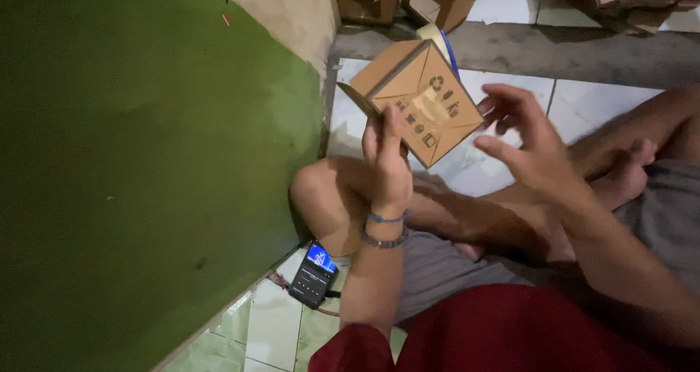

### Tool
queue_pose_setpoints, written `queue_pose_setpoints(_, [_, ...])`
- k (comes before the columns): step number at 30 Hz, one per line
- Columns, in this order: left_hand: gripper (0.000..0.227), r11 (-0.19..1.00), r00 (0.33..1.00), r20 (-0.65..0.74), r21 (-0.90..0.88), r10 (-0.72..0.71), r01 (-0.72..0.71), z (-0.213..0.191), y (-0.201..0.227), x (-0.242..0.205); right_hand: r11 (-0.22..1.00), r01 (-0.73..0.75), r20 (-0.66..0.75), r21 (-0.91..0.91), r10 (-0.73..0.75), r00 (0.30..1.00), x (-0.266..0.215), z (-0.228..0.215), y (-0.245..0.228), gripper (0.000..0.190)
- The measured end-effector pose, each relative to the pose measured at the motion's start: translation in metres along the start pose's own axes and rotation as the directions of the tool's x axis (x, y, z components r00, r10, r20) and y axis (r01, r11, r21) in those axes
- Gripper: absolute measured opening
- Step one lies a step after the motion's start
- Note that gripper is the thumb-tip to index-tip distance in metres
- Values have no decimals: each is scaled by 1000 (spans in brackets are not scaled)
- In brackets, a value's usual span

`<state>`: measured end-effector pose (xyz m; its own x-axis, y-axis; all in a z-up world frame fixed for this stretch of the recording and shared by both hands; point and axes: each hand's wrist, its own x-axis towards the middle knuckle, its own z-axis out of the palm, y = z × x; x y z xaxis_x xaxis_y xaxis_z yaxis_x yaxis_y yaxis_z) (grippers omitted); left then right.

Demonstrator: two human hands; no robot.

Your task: The person sits on the floor and assembles small cardboard boxes by folding the flaps and securing them with adhesive tape. The person repeatedly picks up flat cardboard pieces, folds them into box shapes, and uses a tape dispenser to seal the edges.

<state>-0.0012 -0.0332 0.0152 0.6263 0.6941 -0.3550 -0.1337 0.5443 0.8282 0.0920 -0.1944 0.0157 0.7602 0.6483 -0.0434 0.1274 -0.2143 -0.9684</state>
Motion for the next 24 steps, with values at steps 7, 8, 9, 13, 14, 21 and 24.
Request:
queue_pose_setpoints(7, [45,947,942,335,313,-38,-73,1,-3,-10,884,425,144,-197,-402,904,37,-21,-22,92])
queue_pose_setpoints(8, [45,947,939,342,312,-37,-77,4,6,-12,882,427,139,-201,-405,904,39,-25,-24,92])
queue_pose_setpoints(9, [48,951,902,429,296,-47,-91,7,15,-13,903,388,120,-184,-371,921,42,-28,-25,70])
queue_pose_setpoints(13, [49,936,862,498,339,-97,-91,3,13,-13,951,290,21,-108,-289,957,46,-28,-17,23])
queue_pose_setpoints(14, [49,936,863,497,338,-95,-92,2,10,-12,951,291,23,-107,-290,957,46,-28,-12,23])
queue_pose_setpoints(21, [23,308,665,742,615,85,-725,-3,-10,7,965,84,177,-248,-40,983,40,-37,-39,70])
queue_pose_setpoints(24, [9,22,473,879,473,62,-881,0,-22,1,945,-115,206,-305,183,961,28,-34,-56,116])
